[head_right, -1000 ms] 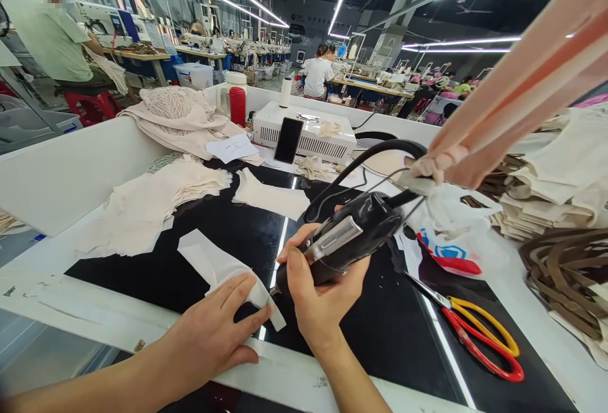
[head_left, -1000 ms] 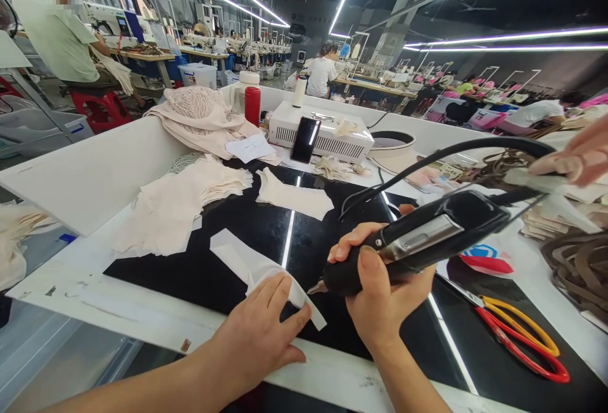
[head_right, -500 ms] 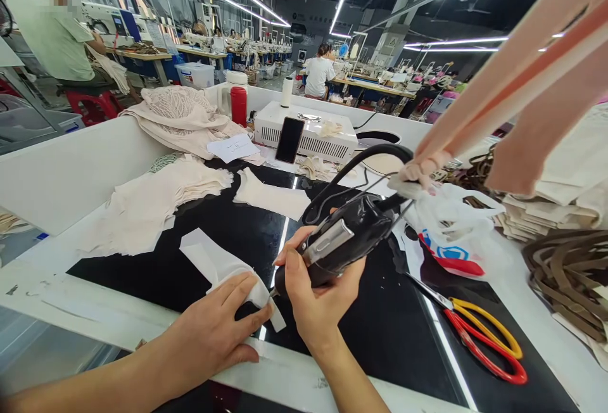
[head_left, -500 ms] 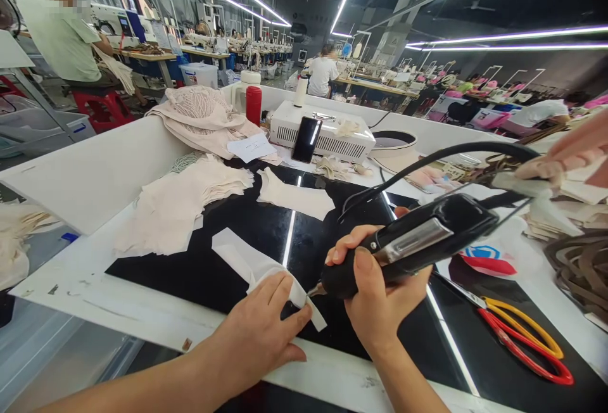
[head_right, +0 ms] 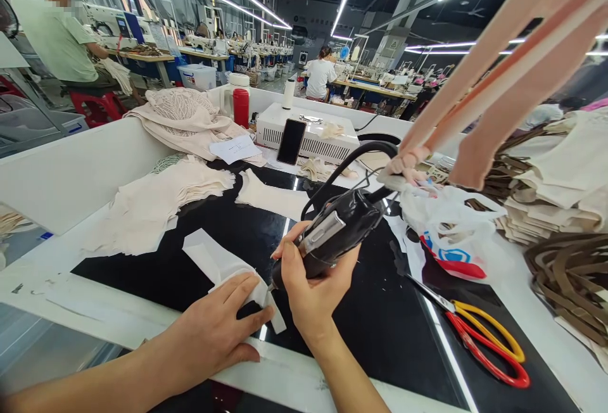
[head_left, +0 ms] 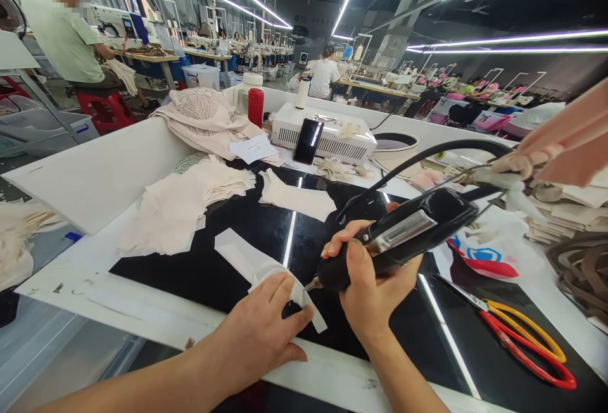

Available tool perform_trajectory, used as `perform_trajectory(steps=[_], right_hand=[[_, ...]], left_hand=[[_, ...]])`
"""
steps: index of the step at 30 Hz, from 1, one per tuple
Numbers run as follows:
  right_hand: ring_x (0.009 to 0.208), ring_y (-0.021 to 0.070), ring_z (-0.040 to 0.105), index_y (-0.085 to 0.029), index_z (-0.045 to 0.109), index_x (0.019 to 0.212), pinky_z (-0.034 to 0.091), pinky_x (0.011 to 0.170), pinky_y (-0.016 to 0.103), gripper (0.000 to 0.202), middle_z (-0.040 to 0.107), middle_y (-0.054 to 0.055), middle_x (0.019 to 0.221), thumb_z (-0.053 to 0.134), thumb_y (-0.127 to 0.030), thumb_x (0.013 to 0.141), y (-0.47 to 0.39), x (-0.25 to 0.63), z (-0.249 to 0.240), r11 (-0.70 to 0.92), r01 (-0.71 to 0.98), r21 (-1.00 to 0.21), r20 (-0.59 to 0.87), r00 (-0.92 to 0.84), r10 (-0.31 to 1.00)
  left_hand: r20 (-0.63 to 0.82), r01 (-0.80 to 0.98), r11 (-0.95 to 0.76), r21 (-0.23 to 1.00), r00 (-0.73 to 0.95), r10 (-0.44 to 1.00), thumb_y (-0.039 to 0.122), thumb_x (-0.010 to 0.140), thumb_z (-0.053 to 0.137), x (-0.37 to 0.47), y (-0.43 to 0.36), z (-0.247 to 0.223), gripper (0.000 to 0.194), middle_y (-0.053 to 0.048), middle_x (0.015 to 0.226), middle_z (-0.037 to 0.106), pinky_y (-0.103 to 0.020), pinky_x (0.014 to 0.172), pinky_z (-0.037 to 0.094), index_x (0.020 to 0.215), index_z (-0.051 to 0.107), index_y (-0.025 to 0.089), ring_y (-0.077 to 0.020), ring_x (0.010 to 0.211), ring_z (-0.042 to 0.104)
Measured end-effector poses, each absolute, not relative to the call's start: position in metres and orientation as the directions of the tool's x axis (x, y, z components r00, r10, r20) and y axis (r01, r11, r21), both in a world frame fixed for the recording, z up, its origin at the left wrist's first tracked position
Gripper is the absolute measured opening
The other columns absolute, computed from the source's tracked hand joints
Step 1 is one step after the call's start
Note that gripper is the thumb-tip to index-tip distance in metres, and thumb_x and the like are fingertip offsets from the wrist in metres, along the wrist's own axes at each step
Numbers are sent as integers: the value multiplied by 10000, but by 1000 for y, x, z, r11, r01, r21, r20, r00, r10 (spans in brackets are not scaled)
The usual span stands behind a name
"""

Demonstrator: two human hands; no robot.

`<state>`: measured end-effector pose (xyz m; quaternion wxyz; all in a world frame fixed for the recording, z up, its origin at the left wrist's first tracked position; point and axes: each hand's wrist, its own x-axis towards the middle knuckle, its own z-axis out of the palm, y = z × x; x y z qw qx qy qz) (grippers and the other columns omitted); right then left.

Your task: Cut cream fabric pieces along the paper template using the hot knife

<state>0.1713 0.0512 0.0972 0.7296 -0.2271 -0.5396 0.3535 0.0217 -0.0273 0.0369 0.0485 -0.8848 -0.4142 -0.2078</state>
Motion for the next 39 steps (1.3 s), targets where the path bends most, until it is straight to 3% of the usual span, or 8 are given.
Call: perform_trajectory(steps=[9, 21, 28, 39], right_hand=[[602, 121, 645, -326, 528, 1303, 588, 586, 296, 464, 670, -55, 887, 710, -139, 919, 58, 167, 101, 657, -300, -692, 636, 176, 751], [613, 118, 638, -301, 521, 1178, 588, 602, 288, 342, 660, -57, 870, 697, -142, 931, 61, 161, 96, 638, -304, -708, 629, 139, 765], [616, 120, 645, -324, 518, 1242, 589, 592, 291, 442, 671, -58, 899, 708, -105, 908, 48, 162, 97, 621, -311, -720, 613, 134, 778], [616, 126, 654, -332, 519, 1360, 589, 574, 295, 551, 669, -49, 906, 699, -94, 897, 43, 163, 100, 630, -297, -718, 623, 129, 771]], left_hand=[[399, 744, -663, 81, 585, 706, 585, 664, 928, 17, -27, 38, 790, -246, 1303, 601, -548, 988, 605, 1276, 629, 185, -408, 1222, 649], [381, 736, -669, 104, 591, 711, 570, 674, 925, 16, -29, 42, 786, -248, 1306, 592, -559, 981, 603, 1281, 620, 175, -416, 1224, 634], [368, 719, -666, 200, 575, 731, 463, 901, 785, 5, -31, 53, 561, -191, 1279, 622, -492, 949, 633, 1328, 595, 155, -349, 1186, 654], [359, 746, -646, 160, 566, 742, 505, 838, 837, 0, -36, 46, 636, -208, 1350, 604, -527, 988, 618, 1320, 606, 161, -387, 1250, 627]])
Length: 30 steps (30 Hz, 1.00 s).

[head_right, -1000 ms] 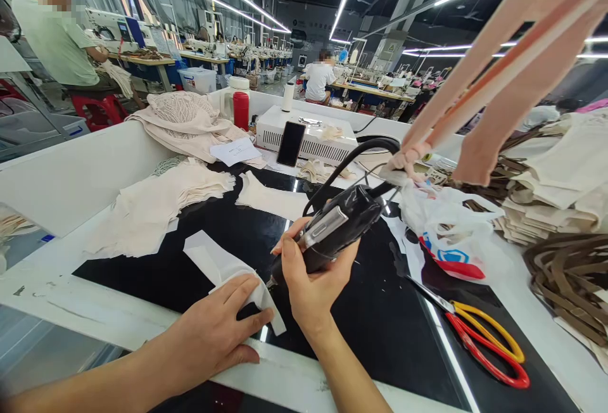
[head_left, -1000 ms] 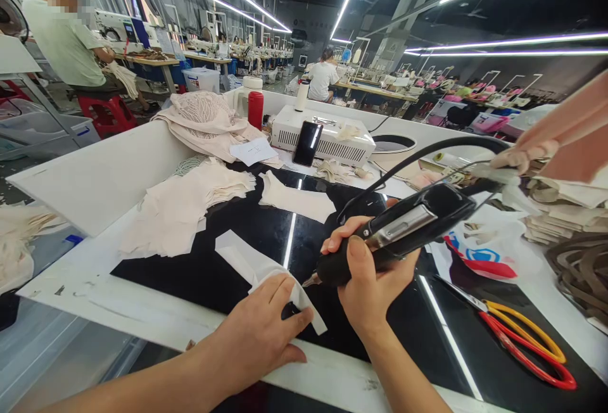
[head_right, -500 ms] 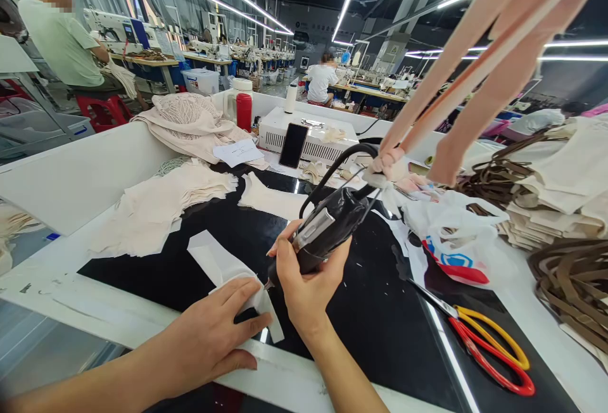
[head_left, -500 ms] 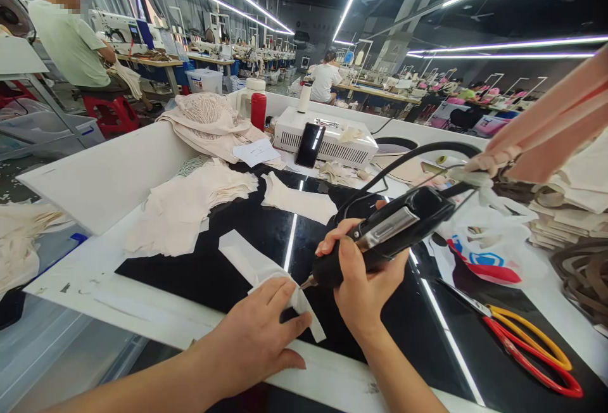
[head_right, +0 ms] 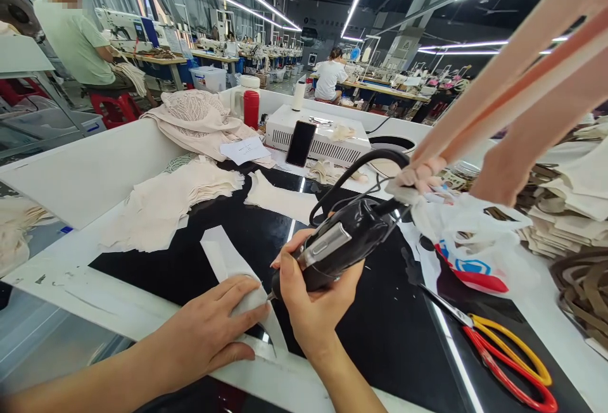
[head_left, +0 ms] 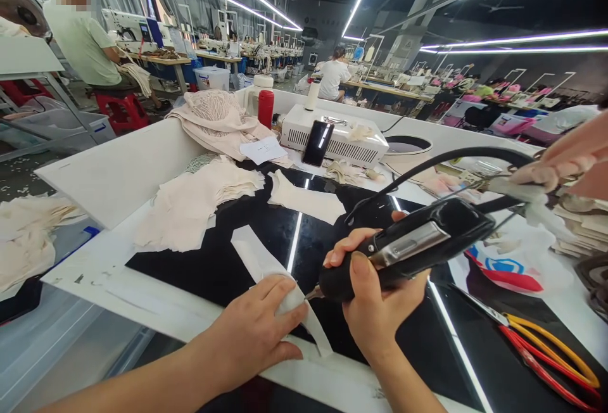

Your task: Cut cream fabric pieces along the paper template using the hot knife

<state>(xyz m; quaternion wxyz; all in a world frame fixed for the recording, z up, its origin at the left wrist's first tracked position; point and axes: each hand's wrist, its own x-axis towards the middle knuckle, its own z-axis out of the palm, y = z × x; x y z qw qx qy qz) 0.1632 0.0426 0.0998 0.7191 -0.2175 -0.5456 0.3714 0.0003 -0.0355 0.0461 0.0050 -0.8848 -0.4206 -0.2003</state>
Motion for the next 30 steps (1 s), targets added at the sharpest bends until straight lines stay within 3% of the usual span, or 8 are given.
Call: perform_trajectory(steps=[8, 14, 20, 27, 30], right_hand=[[609, 122, 653, -308, 521, 1202, 594, 594, 298, 405, 675, -62, 888, 701, -102, 904, 53, 154, 102, 624, -346, -700, 624, 128, 771], [596, 121, 644, -306, 502, 1170, 535, 503, 249, 408, 669, -62, 880, 712, -106, 883, 53, 152, 99, 616, -352, -705, 618, 122, 777], [608, 117, 636, -304, 511, 1142, 577, 588, 290, 332, 662, -63, 884, 676, -115, 925, 55, 151, 98, 620, -330, -712, 619, 121, 776], [598, 130, 638, -313, 502, 1315, 570, 575, 301, 467, 664, -53, 869, 703, -165, 920, 51, 158, 103, 608, -344, -716, 608, 122, 785], [590, 128, 642, -313, 499, 1279, 572, 565, 296, 443, 663, -55, 869, 710, -174, 915, 50, 158, 101, 601, -338, -725, 601, 116, 791]], left_hand=[[363, 742, -649, 170, 565, 741, 479, 783, 891, 0, -35, 47, 653, -209, 1336, 612, -528, 989, 620, 1282, 617, 160, -386, 1241, 633], [345, 741, -648, 175, 570, 745, 475, 788, 889, 0, -34, 47, 664, -212, 1349, 604, -530, 987, 621, 1299, 607, 159, -388, 1247, 629], [349, 741, -649, 174, 570, 744, 465, 765, 908, 1, -34, 47, 677, -218, 1352, 601, -549, 994, 615, 1288, 606, 158, -397, 1254, 624], [333, 749, -645, 155, 575, 747, 487, 778, 894, 0, -34, 47, 677, -211, 1345, 600, -534, 1007, 610, 1296, 601, 165, -389, 1263, 618], [341, 743, -652, 152, 579, 740, 476, 781, 893, 0, -34, 46, 676, -218, 1340, 601, -538, 1006, 608, 1298, 600, 154, -393, 1258, 620]])
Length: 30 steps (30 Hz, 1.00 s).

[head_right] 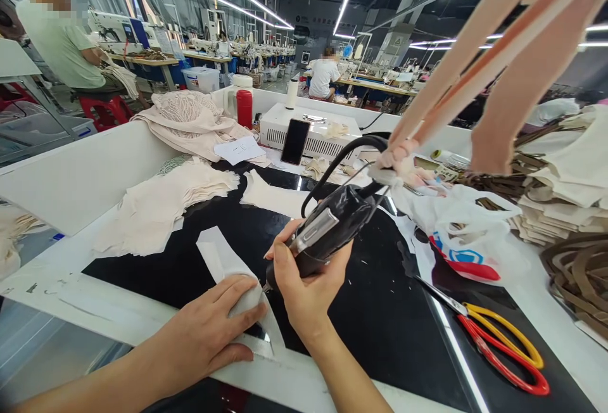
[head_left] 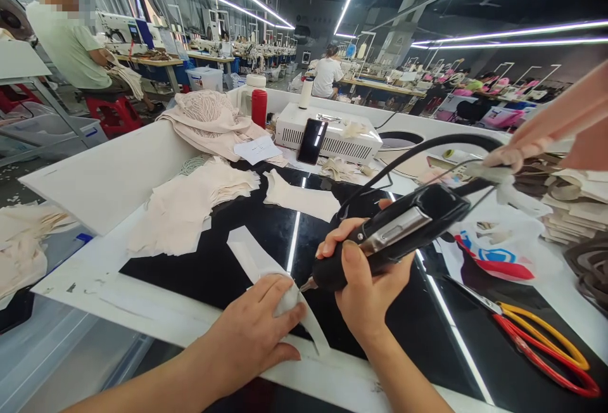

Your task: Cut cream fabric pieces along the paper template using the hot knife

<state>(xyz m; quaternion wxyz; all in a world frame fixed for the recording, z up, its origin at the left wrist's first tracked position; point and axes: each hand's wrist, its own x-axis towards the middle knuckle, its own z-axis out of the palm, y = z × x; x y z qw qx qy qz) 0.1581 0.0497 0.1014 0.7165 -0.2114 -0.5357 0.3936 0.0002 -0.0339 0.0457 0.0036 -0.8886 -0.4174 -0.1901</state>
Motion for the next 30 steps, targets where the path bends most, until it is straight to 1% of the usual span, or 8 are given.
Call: perform_trajectory(steps=[7, 10, 13, 16, 20, 22, 25, 30], right_hand=[[586, 121, 635, -295, 499, 1167, 582, 572, 297, 344, 661, -61, 867, 698, -157, 921, 53, 157, 99, 600, -338, -725, 606, 101, 789], [580, 117, 637, -289, 493, 1140, 571, 564, 284, 352, 670, -66, 861, 719, -159, 903, 59, 160, 101, 610, -333, -719, 617, 98, 781], [568, 118, 635, -282, 488, 1119, 577, 557, 289, 363, 674, -66, 855, 747, -190, 882, 65, 165, 103, 623, -297, -724, 625, 102, 774], [574, 125, 641, -274, 501, 1096, 582, 558, 296, 348, 674, -63, 854, 761, -205, 876, 72, 175, 106, 628, -247, -738, 620, 120, 775], [571, 136, 631, -273, 522, 1124, 580, 553, 311, 352, 671, -55, 851, 777, -230, 885, 71, 191, 112, 626, -253, -738, 610, 146, 779], [567, 142, 622, -277, 528, 1170, 576, 542, 315, 395, 668, -53, 838, 792, -246, 878, 67, 197, 116, 613, -277, -740, 598, 145, 788], [563, 150, 623, -280, 544, 1226, 575, 527, 320, 432, 666, -45, 821, 793, -253, 875, 57, 204, 117, 591, -302, -748, 579, 139, 803], [585, 150, 639, -295, 551, 1267, 582, 542, 329, 439, 665, -26, 870, 772, -233, 893, 43, 211, 112, 603, -284, -746, 593, 129, 795]], left_hand=[[315, 737, -654, 169, 589, 744, 501, 859, 820, -2, -36, 50, 651, -214, 1388, 596, -545, 1034, 595, 1359, 586, 157, -393, 1303, 603], [315, 732, -652, 198, 582, 750, 373, 1016, 656, -12, -33, 59, 446, -180, 1424, 604, -479, 1078, 582, 1395, 559, 159, -323, 1335, 599], [339, 722, -675, 153, 603, 722, 145, 1050, 493, -30, -25, 63, 339, -144, 1407, 641, -456, 1154, 525, 1382, 565, 142, -263, 1344, 600], [311, 698, -710, 93, 657, 687, -74, 894, 404, -47, -18, 60, 547, -100, 1420, 646, -438, 1168, 506, 1359, 584, 153, -232, 1362, 583], [230, 757, -654, 21, 633, 740, -142, 765, 393, -49, -18, 56, 735, -71, 1412, 637, -383, 1051, 567, 1411, 543, 174, -237, 1270, 615], [206, 808, -588, -36, 581, 787, -119, 817, 412, -37, -20, 55, 654, -95, 1326, 659, -379, 944, 595, 1392, 551, 161, -246, 1134, 659], [185, 869, -483, -106, 494, 849, 85, 974, 549, -10, -23, 52, 338, -96, 1084, 680, -371, 758, 588, 1306, 596, 133, -248, 899, 676], [236, 892, -436, -120, 452, 860, 353, 1062, 558, 20, -25, 49, 285, -46, 917, 635, -312, 687, 521, 1221, 606, 122, -199, 773, 622]])
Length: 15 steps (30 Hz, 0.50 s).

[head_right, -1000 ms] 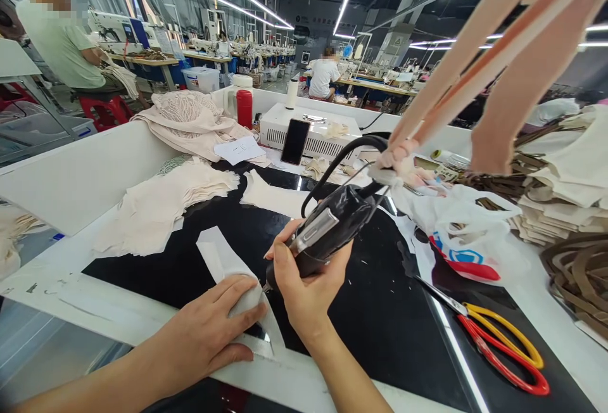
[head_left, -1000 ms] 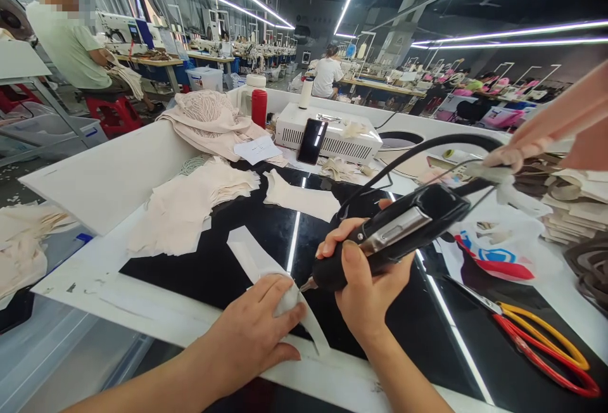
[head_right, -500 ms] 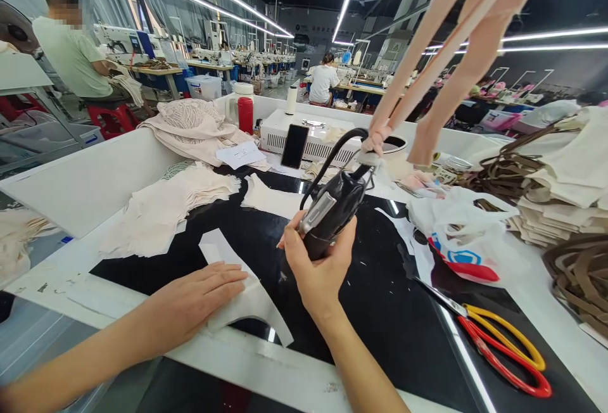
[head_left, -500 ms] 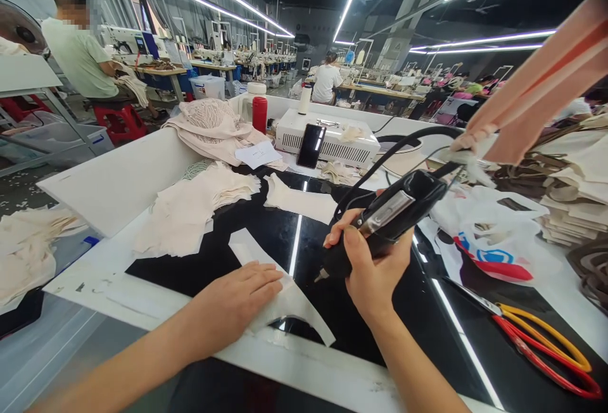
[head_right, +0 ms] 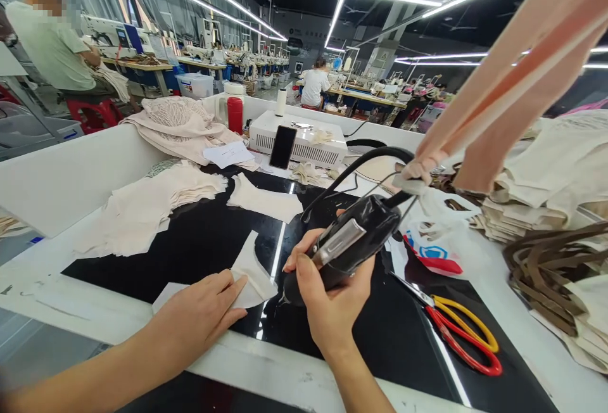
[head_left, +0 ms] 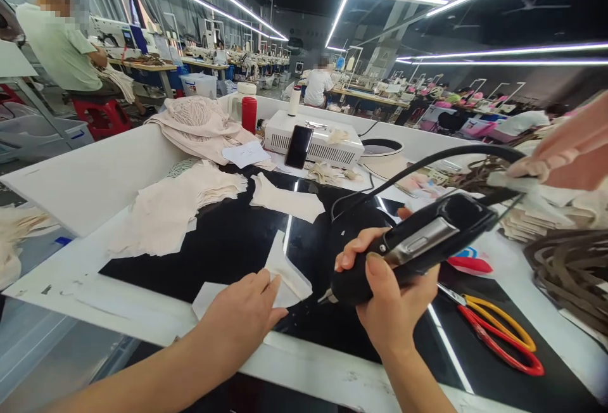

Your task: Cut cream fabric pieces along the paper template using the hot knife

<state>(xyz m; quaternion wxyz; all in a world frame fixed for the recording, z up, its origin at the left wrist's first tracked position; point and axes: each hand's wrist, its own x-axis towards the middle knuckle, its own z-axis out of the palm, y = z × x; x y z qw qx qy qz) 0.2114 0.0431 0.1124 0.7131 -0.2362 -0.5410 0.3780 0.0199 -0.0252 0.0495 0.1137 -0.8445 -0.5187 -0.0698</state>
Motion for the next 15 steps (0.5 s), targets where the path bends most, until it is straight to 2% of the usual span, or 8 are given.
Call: perform_trajectory(steps=[3, 7, 10, 12, 15], right_hand=[[583, 147, 634, -300, 553, 1276, 580, 540, 324, 438, 660, -31, 870, 766, -242, 898, 40, 214, 111, 615, -279, -738, 597, 154, 787], [585, 145, 634, -312, 542, 1318, 578, 557, 323, 484, 664, -40, 859, 765, -235, 896, 45, 213, 109, 636, -261, -726, 608, 188, 771], [588, 142, 631, -327, 522, 1353, 581, 572, 324, 518, 660, -45, 859, 755, -229, 900, 50, 211, 107, 630, -250, -736, 597, 201, 777], [586, 139, 630, -333, 510, 1366, 586, 579, 324, 536, 656, -47, 862, 753, -230, 900, 51, 210, 104, 626, -234, -743, 593, 203, 779], [582, 133, 628, -335, 504, 1369, 588, 578, 315, 541, 655, -49, 865, 754, -224, 903, 53, 208, 101, 634, -234, -737, 602, 197, 773]], left_hand=[[280, 878, -454, -151, 479, 832, 308, 1095, 449, 20, -24, 54, 238, -41, 849, 599, -331, 653, 488, 1100, 620, 143, -211, 735, 587], [307, 849, -500, -173, 529, 791, 111, 1052, 399, 18, -19, 63, 242, -36, 793, 563, -347, 631, 463, 936, 603, 167, -220, 696, 559], [348, 775, -628, -64, 607, 714, 0, 994, 426, 24, -16, 65, 246, -52, 906, 623, -334, 760, 514, 1021, 610, 163, -210, 840, 619], [365, 700, -714, -12, 668, 649, 0, 995, 453, 31, -14, 64, 241, -61, 971, 648, -323, 841, 531, 1084, 613, 157, -204, 941, 642], [393, 617, -787, -3, 725, 566, 34, 1022, 480, 41, -8, 58, 193, -71, 1016, 668, -307, 878, 549, 1092, 623, 143, -202, 1011, 658]])
